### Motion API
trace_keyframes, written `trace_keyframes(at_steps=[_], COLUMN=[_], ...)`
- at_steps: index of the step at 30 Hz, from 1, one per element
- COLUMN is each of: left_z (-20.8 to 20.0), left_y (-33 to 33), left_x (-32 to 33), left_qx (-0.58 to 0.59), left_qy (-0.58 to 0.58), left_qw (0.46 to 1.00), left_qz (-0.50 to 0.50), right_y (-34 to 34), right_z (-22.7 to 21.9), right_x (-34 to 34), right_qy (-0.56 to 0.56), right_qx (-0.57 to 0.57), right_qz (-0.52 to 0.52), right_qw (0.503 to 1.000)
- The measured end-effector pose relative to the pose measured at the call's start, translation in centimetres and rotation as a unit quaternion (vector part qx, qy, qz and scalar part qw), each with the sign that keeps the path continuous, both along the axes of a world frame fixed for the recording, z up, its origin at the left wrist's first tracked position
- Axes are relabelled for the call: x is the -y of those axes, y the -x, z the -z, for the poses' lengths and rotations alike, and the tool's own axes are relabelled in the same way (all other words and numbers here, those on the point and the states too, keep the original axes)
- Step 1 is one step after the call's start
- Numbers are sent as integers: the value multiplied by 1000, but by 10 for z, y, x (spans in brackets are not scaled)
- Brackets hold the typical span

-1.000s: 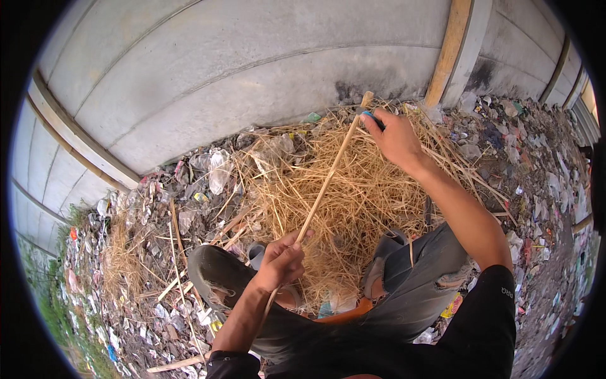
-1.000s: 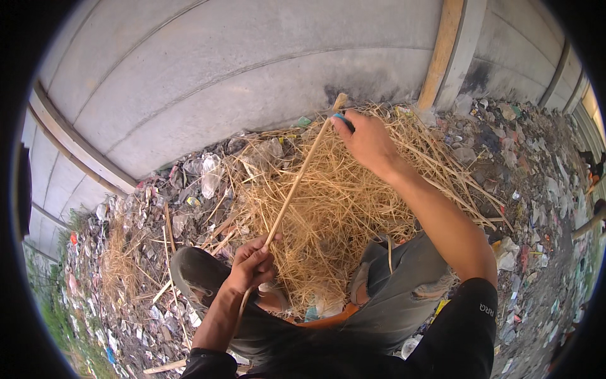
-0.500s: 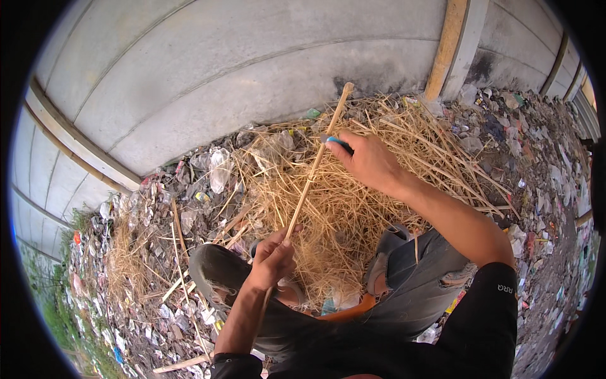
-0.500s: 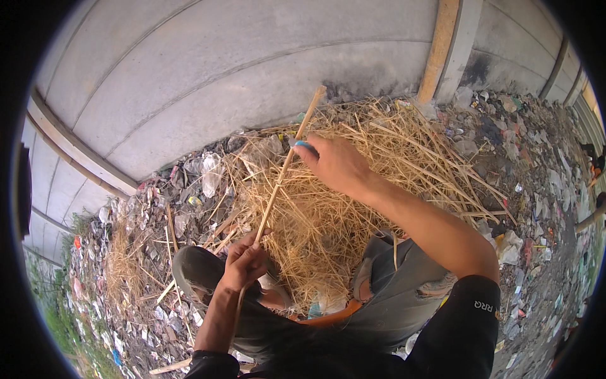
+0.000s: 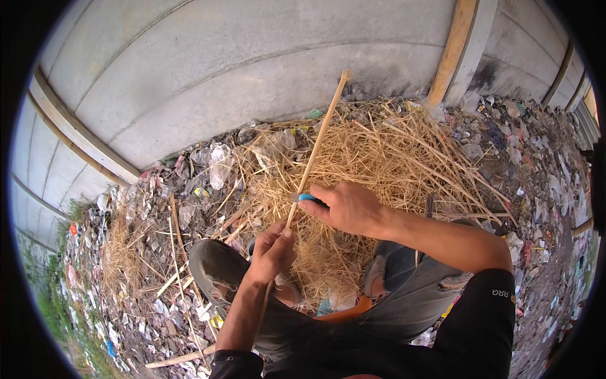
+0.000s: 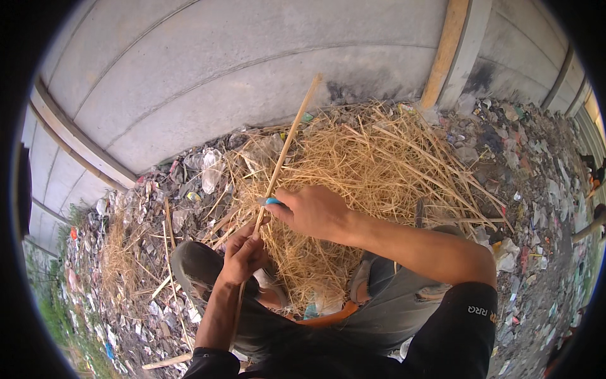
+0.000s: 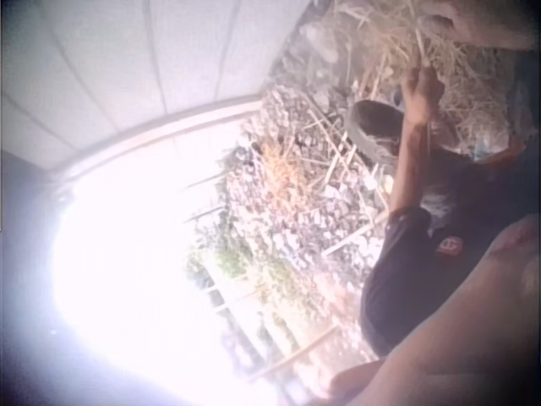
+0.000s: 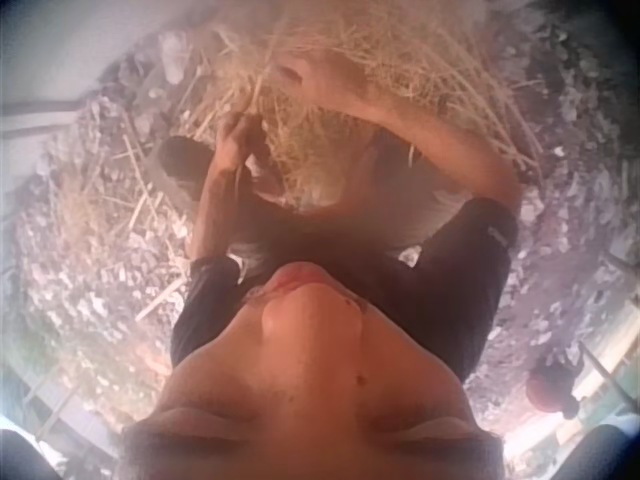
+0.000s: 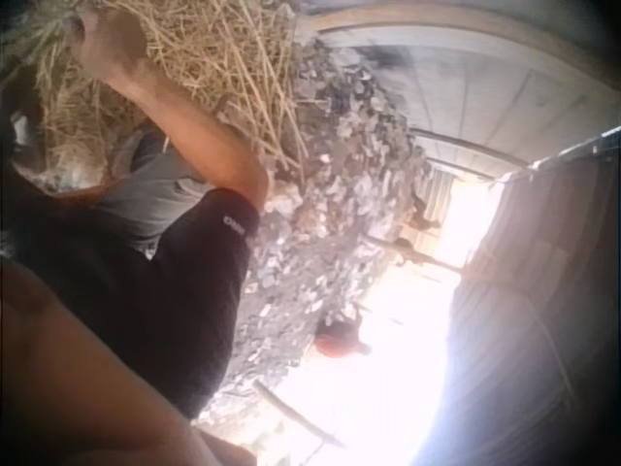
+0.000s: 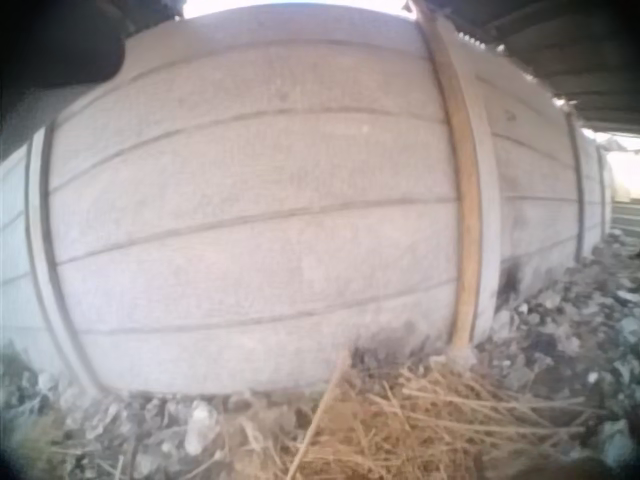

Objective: The person sits on the ground and uses a utility knife to shave the surface of a long bamboo stick. They hold the stick with one hand and scrape along its length with the other, removing the outer layer.

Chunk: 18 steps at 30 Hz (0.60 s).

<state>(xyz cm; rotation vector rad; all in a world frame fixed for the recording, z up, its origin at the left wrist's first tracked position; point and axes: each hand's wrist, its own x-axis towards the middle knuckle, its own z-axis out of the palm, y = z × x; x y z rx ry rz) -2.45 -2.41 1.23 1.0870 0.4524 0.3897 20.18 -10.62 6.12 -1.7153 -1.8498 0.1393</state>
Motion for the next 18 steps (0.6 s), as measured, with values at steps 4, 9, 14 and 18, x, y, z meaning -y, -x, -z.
trace_keyframes(at_steps=[4, 9, 14, 18], left_z=[3, -1, -3, 1], left_y=[8, 1, -3, 6], left_x=[2, 2, -1, -2], left_qx=[16, 17, 44, 54], left_qy=[-10, 39, 90, 108], left_qw=[1000, 999, 995, 993], left_qz=[15, 22, 11, 17], right_y=[-55, -75, 3, -53], right_z=[-19, -18, 16, -18], right_x=[-23, -28, -5, -30], right_qy=[-45, -70, -70, -35], right_qx=[-56, -37, 24, -12], right_qz=[115, 148, 0, 117], right_qw=[991, 986, 997, 992])
